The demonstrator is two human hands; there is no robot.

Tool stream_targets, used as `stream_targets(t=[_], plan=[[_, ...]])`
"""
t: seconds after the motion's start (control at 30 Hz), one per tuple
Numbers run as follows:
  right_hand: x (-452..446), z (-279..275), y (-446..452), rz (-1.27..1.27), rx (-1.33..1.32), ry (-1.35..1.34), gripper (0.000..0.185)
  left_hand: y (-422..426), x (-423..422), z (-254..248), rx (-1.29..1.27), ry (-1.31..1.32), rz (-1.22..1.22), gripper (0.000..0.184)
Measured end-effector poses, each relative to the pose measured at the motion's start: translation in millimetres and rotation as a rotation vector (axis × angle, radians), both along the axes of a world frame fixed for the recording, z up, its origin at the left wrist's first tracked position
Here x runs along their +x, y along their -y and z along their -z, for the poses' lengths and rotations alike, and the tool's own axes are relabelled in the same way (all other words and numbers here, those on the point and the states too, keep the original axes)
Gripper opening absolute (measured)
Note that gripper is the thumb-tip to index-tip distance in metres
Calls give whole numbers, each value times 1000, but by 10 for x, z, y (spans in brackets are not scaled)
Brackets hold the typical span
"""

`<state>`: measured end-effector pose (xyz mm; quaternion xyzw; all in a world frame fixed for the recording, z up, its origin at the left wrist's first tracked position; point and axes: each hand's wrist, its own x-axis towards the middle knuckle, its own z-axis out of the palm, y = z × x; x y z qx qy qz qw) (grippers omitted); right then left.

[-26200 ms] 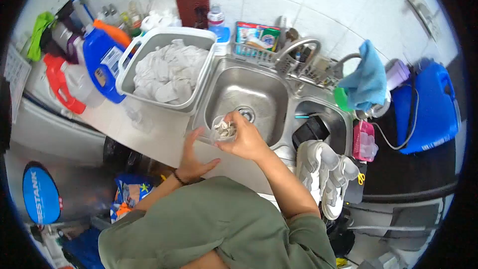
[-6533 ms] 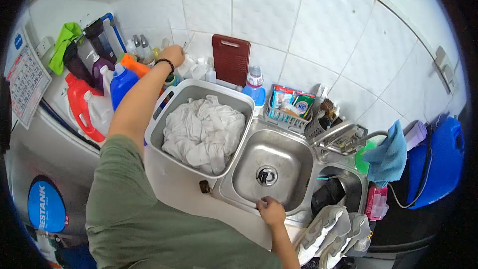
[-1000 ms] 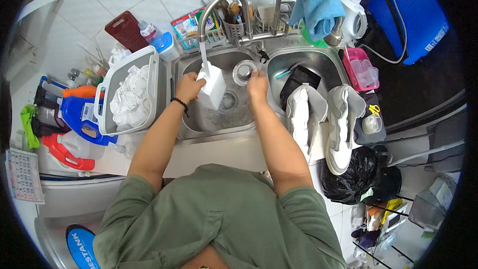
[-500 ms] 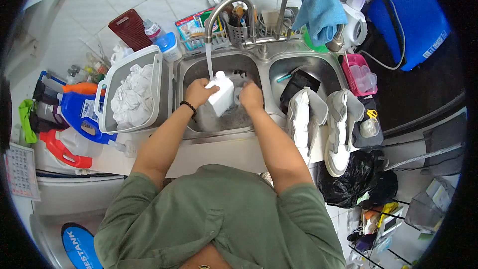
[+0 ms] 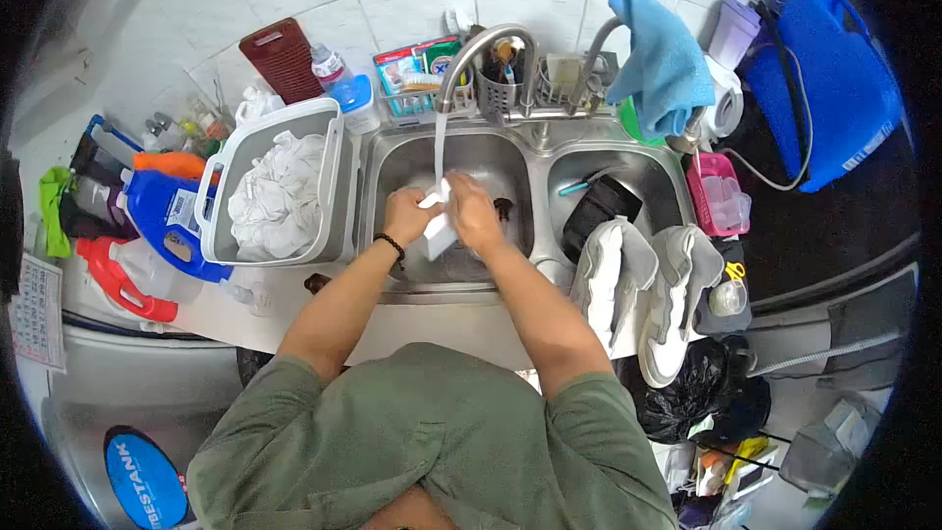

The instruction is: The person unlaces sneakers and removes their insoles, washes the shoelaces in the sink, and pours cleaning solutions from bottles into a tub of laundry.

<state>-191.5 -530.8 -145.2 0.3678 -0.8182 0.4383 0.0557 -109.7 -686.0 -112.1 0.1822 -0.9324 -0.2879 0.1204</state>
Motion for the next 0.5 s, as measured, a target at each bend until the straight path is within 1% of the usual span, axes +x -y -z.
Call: stream_targets(t=[0.03, 0.07, 0.1, 0.17, 0.23, 0.27, 0.3, 0.37, 0.4, 0.5], plan=[[-25, -71, 89, -122, -54, 60, 42, 19, 3, 28, -23, -69, 37, 38], [-151, -220, 193, -204, 12, 129, 41, 51, 11, 30, 215, -24, -99, 35], [-193, -263, 254, -234, 13, 93, 39, 34, 52, -51, 339, -84, -125, 34], [-279, -257, 432, -266, -21, -35, 29, 39, 95, -174, 311, -51, -147, 32], [-263, -524, 503, -244, 56, 111, 32, 51, 91, -149, 501, -189, -156, 34], [-259, -645, 530, -228, 102, 183, 33, 67, 80, -157, 434, -171, -175, 38], [-302, -682, 586, -171, 156, 223, 35, 62, 59, -68, 165, -236, -137, 40], [-376, -742, 709, -48, 259, 302, 39, -45, 29, -120, 212, -302, -226, 38], [-288, -835, 708, 23, 258, 299, 48, -50, 10, -136, 185, -317, -235, 34], [-90, -636, 735, 85, -178, 144, 50, -71, -160, 89, -8, -584, -322, 27]])
